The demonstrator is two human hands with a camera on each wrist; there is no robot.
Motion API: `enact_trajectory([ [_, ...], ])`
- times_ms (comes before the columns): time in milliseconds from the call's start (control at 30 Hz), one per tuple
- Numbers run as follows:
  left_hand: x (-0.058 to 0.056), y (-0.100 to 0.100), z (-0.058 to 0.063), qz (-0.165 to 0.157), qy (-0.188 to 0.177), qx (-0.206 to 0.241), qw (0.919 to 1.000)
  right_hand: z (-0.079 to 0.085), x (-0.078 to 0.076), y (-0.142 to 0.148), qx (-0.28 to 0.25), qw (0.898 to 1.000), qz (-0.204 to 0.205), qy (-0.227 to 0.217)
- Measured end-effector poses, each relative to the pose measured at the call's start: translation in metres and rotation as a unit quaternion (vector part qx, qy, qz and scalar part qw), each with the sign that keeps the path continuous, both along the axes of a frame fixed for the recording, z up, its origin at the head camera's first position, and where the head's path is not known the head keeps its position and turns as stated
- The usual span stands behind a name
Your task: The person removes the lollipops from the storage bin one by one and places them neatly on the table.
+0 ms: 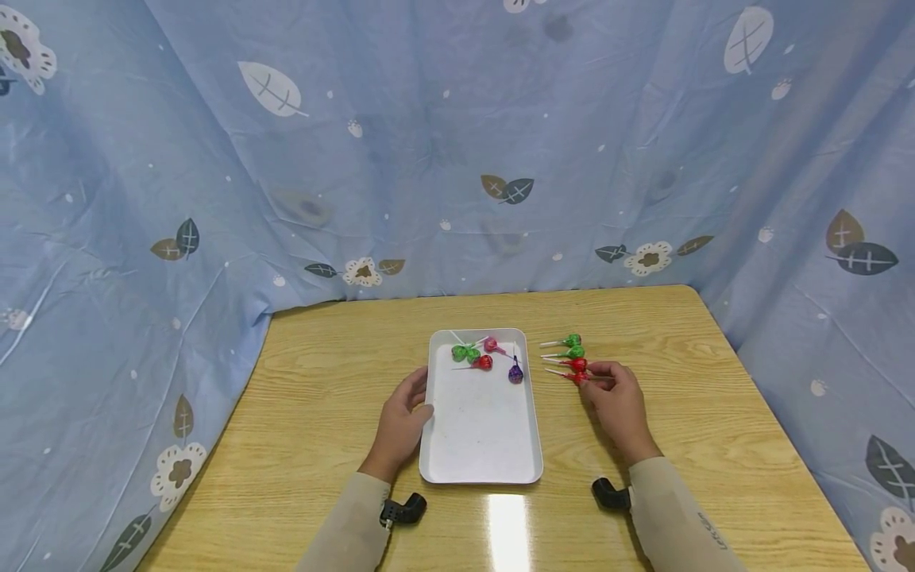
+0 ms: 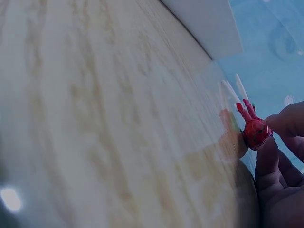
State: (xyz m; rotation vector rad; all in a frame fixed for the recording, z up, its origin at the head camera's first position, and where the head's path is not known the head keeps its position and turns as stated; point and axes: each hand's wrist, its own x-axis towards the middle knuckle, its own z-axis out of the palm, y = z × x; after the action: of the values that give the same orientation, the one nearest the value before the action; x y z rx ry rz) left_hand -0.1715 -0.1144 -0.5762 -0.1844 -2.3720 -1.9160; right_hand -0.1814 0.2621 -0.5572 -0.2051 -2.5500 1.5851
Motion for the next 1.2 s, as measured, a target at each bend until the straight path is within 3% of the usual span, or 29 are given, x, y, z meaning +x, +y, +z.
enact_trajectory([
  [433, 0.0, 0.001, 0.001, 0.002, -0.007, -0.012, 0.9999, 0.005, 0.001, 0.001, -0.02, 1.0, 0.005, 0.002],
  [867, 0.0, 0.0, 0.002, -0.007, 0.008, 0.004, 0.9999, 0.019, 0.002, -0.005, -0.027, 1.0, 0.0, 0.014],
  [1200, 0.001, 0.0, 0.003, -0.006, 0.002, 0.002, 1.0, 0.024, -0.007, -0.013, -0.066, 0.995, 0.053, 0.047],
])
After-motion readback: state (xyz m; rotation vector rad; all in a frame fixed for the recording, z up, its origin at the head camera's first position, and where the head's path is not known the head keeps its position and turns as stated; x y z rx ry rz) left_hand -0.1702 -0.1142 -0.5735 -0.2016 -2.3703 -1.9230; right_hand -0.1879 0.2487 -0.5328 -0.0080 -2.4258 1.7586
